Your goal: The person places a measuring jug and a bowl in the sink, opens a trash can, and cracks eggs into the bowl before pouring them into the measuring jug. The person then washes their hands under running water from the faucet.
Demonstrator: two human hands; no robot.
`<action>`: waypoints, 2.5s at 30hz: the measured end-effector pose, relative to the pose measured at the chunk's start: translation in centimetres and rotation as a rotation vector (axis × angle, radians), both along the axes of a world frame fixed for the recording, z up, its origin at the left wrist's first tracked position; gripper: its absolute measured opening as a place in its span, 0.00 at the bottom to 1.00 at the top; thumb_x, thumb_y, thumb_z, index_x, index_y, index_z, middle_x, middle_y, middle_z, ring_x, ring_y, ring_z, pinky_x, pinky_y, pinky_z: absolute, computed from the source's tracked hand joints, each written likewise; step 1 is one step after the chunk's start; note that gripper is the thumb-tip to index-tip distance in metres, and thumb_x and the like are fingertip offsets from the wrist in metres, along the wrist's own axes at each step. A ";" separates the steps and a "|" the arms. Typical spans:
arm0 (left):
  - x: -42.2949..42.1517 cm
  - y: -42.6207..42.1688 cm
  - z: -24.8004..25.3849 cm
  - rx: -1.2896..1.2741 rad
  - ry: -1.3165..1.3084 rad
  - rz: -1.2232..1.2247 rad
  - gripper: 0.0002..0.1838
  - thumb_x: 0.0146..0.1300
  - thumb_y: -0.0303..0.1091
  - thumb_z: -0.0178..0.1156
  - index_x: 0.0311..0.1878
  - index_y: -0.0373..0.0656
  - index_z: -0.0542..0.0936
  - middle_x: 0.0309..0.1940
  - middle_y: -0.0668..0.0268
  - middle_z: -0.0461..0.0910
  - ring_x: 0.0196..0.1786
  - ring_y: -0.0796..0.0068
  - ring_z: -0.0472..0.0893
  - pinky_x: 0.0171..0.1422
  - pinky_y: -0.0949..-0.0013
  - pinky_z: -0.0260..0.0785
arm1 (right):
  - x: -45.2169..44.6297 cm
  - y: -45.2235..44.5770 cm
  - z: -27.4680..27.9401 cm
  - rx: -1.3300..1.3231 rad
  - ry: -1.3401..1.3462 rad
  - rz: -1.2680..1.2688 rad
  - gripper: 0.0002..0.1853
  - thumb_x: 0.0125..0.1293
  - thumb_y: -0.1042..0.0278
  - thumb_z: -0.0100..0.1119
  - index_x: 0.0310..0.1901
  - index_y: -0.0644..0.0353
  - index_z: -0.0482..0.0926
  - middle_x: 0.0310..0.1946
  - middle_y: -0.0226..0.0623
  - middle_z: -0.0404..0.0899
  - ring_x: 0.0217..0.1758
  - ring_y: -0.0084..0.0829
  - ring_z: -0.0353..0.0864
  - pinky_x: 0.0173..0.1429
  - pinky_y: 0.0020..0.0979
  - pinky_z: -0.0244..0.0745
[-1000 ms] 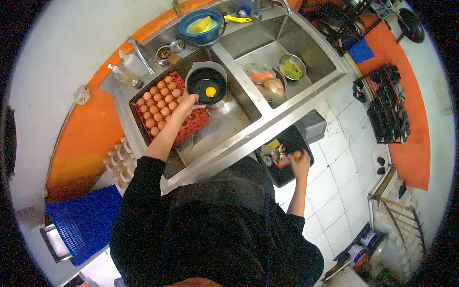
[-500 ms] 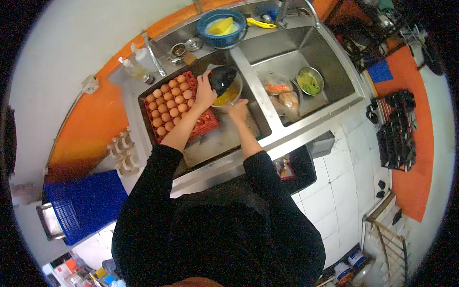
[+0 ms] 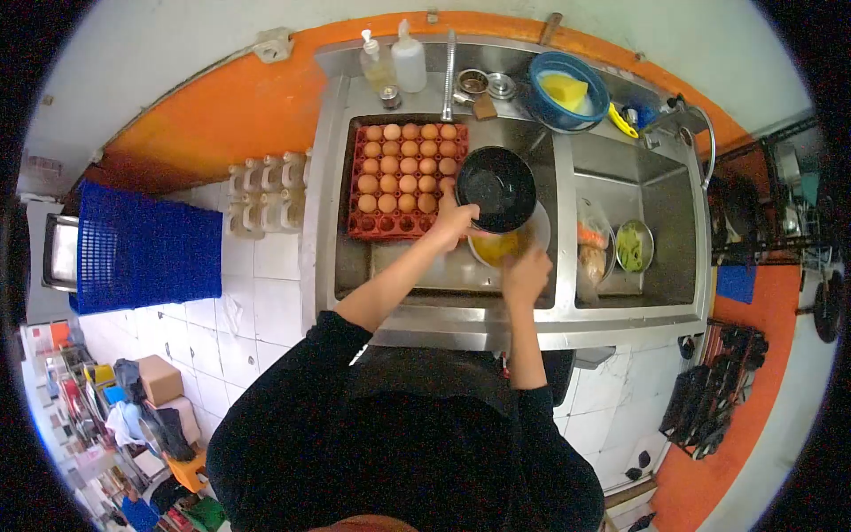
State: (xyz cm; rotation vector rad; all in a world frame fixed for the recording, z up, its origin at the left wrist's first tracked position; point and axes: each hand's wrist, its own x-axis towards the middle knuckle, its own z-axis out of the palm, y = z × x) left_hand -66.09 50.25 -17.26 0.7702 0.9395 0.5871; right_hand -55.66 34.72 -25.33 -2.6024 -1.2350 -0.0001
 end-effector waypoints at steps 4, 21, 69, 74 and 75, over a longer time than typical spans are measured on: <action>-1.9 -1.1 1.2 -0.207 -0.180 0.014 0.40 0.50 0.25 0.56 0.67 0.52 0.51 0.59 0.57 0.64 0.51 0.55 0.75 0.38 0.51 0.81 | -1.8 6.9 -4.6 0.145 0.219 0.434 0.32 0.58 0.57 0.60 0.61 0.64 0.65 0.48 0.51 0.76 0.53 0.48 0.73 0.54 0.47 0.70; -18.0 0.6 3.7 -0.095 -0.044 0.225 0.24 0.54 0.30 0.59 0.55 0.36 0.69 0.48 0.58 0.76 0.42 0.65 0.80 0.32 0.69 0.80 | -4.7 12.3 -3.4 0.633 1.481 0.094 0.18 0.57 0.62 0.56 0.49 0.59 0.76 0.39 0.42 0.79 0.39 0.39 0.80 0.41 0.34 0.75; -18.3 -6.0 5.0 -0.039 -0.095 -0.133 0.31 0.54 0.28 0.56 0.60 0.48 0.54 0.51 0.57 0.69 0.43 0.60 0.80 0.39 0.57 0.81 | -12.6 6.5 15.6 0.317 0.301 0.778 0.19 0.65 0.49 0.56 0.47 0.55 0.69 0.31 0.48 0.79 0.34 0.50 0.81 0.37 0.43 0.75; -18.7 -6.0 6.2 -0.039 -0.128 -0.140 0.29 0.54 0.27 0.55 0.58 0.47 0.56 0.48 0.57 0.70 0.41 0.62 0.80 0.38 0.57 0.81 | -12.9 6.7 18.8 0.112 -0.133 0.778 0.21 0.64 0.44 0.52 0.50 0.50 0.68 0.28 0.50 0.77 0.26 0.48 0.80 0.26 0.43 0.75; -18.9 -6.2 6.2 -0.047 -0.130 -0.140 0.29 0.54 0.27 0.55 0.58 0.47 0.56 0.48 0.57 0.70 0.41 0.62 0.80 0.38 0.58 0.81 | -13.0 6.6 19.5 0.081 -0.187 0.780 0.21 0.64 0.44 0.52 0.50 0.50 0.68 0.28 0.49 0.77 0.26 0.47 0.81 0.25 0.42 0.74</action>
